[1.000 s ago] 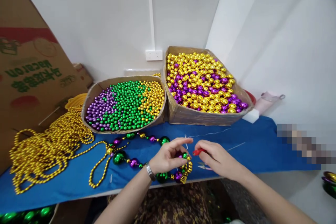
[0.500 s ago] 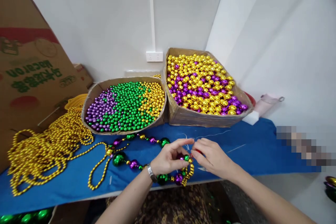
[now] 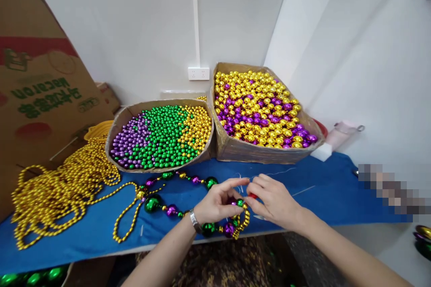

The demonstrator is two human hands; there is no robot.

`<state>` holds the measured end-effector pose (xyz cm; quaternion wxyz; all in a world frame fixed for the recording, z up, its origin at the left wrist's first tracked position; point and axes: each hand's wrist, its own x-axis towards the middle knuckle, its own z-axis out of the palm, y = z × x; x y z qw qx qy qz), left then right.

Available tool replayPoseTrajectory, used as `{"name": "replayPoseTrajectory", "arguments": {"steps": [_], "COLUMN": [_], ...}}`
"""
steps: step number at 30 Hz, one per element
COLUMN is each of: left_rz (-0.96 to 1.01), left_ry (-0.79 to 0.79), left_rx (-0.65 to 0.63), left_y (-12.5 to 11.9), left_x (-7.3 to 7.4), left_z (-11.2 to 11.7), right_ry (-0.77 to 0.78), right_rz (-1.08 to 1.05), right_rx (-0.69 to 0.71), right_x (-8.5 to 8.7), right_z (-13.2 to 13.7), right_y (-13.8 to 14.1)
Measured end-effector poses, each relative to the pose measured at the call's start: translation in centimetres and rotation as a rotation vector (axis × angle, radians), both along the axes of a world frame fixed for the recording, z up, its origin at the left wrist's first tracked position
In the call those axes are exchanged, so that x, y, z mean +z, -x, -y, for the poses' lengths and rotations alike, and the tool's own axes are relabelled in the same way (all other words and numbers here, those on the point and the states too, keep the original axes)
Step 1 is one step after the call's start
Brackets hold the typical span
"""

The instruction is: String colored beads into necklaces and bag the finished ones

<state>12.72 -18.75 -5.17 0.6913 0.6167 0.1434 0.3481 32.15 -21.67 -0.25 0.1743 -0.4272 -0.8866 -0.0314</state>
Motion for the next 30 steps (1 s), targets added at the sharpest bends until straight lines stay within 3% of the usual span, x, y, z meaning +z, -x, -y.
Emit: {"name": "replayPoseTrajectory", "arguments": {"steps": [6,10,15,18,20,22,25,27,30], "left_rz": [-0.024,-0.047,-0.053,-0.001,0.031,0.054,0.08,0.111,0.144], "left_ry": [-0.011,-0.135,-0.26,-0.347,-0.401,-0.44,-0.504,-0.557,-0.62], "left_rx": [0.022,0.162,0.319,0.334,0.344,0.365,0.464,0.572,0.702], "left_y": [0.0,-0.1,-0.7,-1.2,-1.5,-1.3,-0.4,0.7,2.2], "left_x": [0.2,1.4,5.0,7.5,9.0,10.2,12.0,13.3,15.2], "left_z": [0.1,-0.4,-2.0,-2.9,-3.4,-3.9,-4.8,-5.6,-6.6], "right_ry": [0.012,0.188,0.386,0.432,0.429,0.436,0.435,0.394,0.186], "right_rz": [-0.025,-0.295,-0.76,-0.837,-0.812,-0.774,-0.731,-0.721,-0.766], "right_rx": [-0.019,-0.09,-0.296,-0.26,-0.239,-0.229,-0.241,-0.251,-0.243], "right_x": [0.7,0.8,-2.5,-3.9,-3.9,-2.9,0.0,2.9,8.2], "right_z": [0.2,1.2,2.2,1.7,1.2,0.7,0.2,-0.1,-0.7], "right_y": [-0.3,-1.2,-1.4,-0.2,0.6,1.1,0.8,0.3,-0.3]}}
